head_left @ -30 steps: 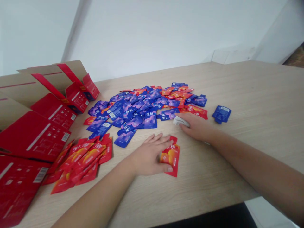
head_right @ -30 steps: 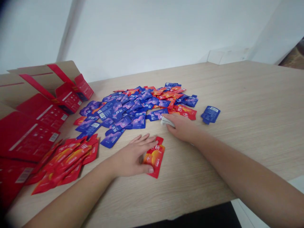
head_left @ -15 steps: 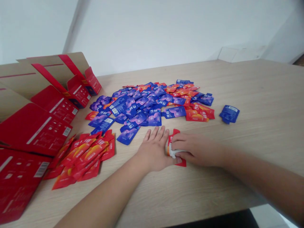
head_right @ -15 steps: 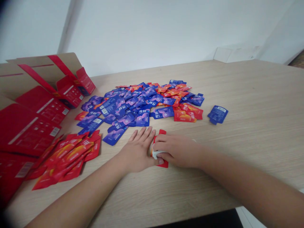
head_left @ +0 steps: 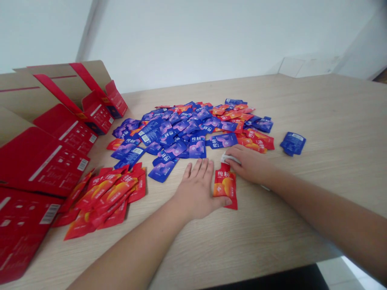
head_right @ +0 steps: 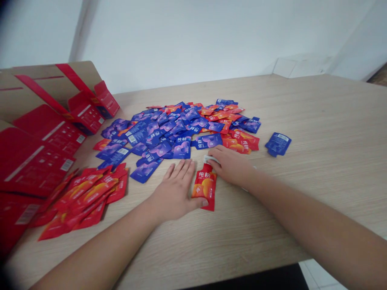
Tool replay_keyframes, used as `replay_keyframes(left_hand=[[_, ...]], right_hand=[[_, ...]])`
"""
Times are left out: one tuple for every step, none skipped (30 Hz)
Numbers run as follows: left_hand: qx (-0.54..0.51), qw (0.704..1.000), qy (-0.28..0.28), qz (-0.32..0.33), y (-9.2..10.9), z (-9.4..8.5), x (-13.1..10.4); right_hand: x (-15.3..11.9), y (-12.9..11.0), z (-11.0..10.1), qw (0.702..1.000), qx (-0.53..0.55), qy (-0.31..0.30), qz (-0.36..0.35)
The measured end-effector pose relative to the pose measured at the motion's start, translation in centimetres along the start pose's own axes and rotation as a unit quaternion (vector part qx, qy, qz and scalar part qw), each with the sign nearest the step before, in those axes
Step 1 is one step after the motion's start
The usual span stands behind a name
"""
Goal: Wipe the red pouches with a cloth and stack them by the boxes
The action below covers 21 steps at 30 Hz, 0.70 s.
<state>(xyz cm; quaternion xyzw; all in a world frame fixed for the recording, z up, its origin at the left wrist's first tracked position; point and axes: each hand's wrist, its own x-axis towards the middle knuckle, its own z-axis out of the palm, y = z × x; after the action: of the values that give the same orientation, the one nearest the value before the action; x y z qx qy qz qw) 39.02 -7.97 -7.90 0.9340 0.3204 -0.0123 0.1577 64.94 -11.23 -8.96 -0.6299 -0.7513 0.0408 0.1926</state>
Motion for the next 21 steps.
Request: replay_keyframes(left_hand=[[-0.003,1.000,0.004,0.014,-0.1,-0.1,-0.1],[-0.009,1.000,0.007,0.029,-0.3,-0.1,-0.2],[-0.016,0.999,0.006,0.043,-0.4,-0.2,-0.3],[-0.021,0.998,0.004,0.054,-0.5,-0.2,-0.3],[-0.023,0.998,0.003,0.059,-0.6,-0.2,-0.3],[-0.020,0.998,0.003,0.059,-0.7,-0.2,-0.2],[-0.015,0.998,0.004,0.057,-0.7,-0.1,-0.1],[-0.008,0.999,0.005,0.053,-0.7,0.0,0.0],[-0.002,0.999,0.005,0.048,-0.6,0.1,0.2],[0.001,0.999,0.003,0.044,-0.6,0.1,0.3],[0.003,0.999,-0.001,0.040,-0.5,0.1,0.4],[0.004,0.999,-0.006,0.037,-0.4,0.1,0.4],[0.007,0.999,-0.011,0.035,-0.4,0.0,0.5],[0.009,0.999,-0.015,0.034,-0.3,-0.1,0.5],[0.011,0.999,-0.018,0.032,-0.3,-0.2,0.5],[0.013,0.999,-0.020,0.030,-0.3,-0.3,0.5],[0.014,0.999,-0.022,0.027,-0.2,-0.4,0.5],[0.015,0.999,-0.025,0.024,-0.2,-0.4,0.5],[0.017,0.999,-0.028,0.022,-0.2,-0.5,0.5],[0.020,0.999,-0.031,0.020,-0.2,-0.5,0.5],[0.022,0.999,-0.034,0.020,-0.2,-0.5,0.6]], right_hand=[[-0.1,0.1,0.0,1.000,0.008,0.013,0.010],[-0.2,0.1,0.0,0.999,0.021,0.030,0.020],[-0.4,0.1,-0.1,0.998,0.038,0.050,0.029],[-0.6,0.1,-0.3,0.995,0.058,0.070,0.037],[-0.8,-0.1,-0.7,0.992,0.081,0.085,0.042],[-1.1,-0.3,-1.1,0.990,0.106,0.089,0.041],[-1.4,-0.6,-1.6,0.988,0.132,0.075,0.034],[-1.7,-1.0,-2.2,0.986,0.157,0.044,0.022],[-2.0,-1.4,-2.8,0.984,0.180,0.000,0.005],[-2.2,-2.0,-3.4,0.978,0.198,-0.055,-0.017],[-2.5,-2.5,-3.9,0.971,0.209,-0.110,-0.040],[-2.7,-3.1,-4.2,0.962,0.211,-0.161,-0.063],[-2.8,-3.6,-4.4,0.955,0.205,-0.200,-0.080],[-2.9,-4.0,-4.4,0.951,0.192,-0.223,-0.093],[-2.9,-4.3,-4.2,0.952,0.176,-0.228,-0.100],[-2.8,-4.5,-4.0,0.957,0.160,-0.218,-0.101],[-2.7,-4.6,-3.7,0.965,0.145,-0.196,-0.099],[-2.5,-4.5,-3.3,0.972,0.130,-0.171,-0.096],[-2.3,-4.4,-2.9,0.978,0.115,-0.148,-0.091],[-2.0,-4.1,-2.6,0.983,0.100,-0.129,-0.083],[-1.7,-3.7,-2.3,0.987,0.083,-0.116,-0.074]])
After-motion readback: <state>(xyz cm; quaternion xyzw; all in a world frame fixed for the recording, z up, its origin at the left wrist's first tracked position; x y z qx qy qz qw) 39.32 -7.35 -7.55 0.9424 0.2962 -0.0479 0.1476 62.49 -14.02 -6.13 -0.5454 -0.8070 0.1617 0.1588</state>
